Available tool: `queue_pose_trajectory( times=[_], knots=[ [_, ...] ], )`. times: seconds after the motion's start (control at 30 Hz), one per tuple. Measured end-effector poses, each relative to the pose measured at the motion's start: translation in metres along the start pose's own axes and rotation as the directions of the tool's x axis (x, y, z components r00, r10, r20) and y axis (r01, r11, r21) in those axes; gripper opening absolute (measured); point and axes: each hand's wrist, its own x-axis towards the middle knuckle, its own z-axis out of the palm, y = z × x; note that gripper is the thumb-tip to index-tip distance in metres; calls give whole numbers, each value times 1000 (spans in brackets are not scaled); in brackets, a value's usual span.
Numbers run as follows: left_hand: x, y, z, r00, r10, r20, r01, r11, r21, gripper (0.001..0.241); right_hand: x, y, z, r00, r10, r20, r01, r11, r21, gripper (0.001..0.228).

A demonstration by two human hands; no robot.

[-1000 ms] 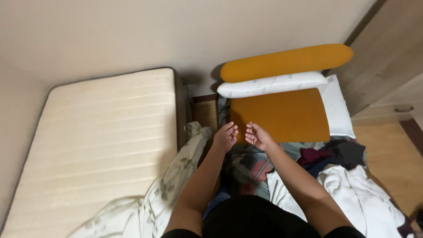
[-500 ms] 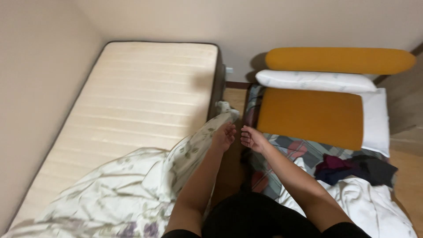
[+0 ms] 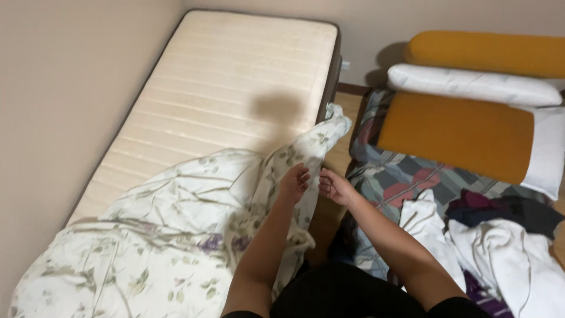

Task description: The person picks up a mustard-colored bolster pillow and places it on a stack of pillows on a nearby bed. Then, the person folds a floral-patterned duvet cover on the mattress, aligning the edges and tucking the fabric into itself to create a compact bundle.

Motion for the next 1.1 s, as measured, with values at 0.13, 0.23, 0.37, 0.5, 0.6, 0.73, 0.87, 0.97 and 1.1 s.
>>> queue_pose_trajectory(
  times=[0.13,0.23,0.37,0.5,0.6,0.73,0.87,0.97,1.1],
  knots=[
    [-29,2,-36,998,27,-59,-20,993,119,39,-34,22,19,1000,29,-2,-29,1000,13,24],
    [-36,11,-59,991,67,-112,-46,982,181,43,-35,32,25,1000,26,9,-26,999,-33,29],
    [-31,17,-77,974,156,-167,-87,928,363,55,-60,26,44,999,31,27,-28,997,-78,26],
    [-21,21,-86,955,251,-159,-119,814,569,51,-71,21,57,999,14,40,-6,980,-198,27],
    [-71,38,-66,918,378,-115,-179,657,732,54,-80,22,67,998,15,58,1,964,-264,32],
    [-95,44,-58,903,430,25,-285,552,784,53,-95,19,79,997,5,75,17,957,-290,34],
    [21,6,-121,737,650,185,-450,267,852,45,-91,17,71,996,13,86,14,953,-302,36],
    [87,-33,-159,246,816,523,-516,-347,783,24,-98,14,67,996,24,86,4,951,-310,35],
    [63,-23,-169,-8,663,749,-340,-706,621,15,-108,14,65,997,30,66,-7,945,-326,34]
  ],
)
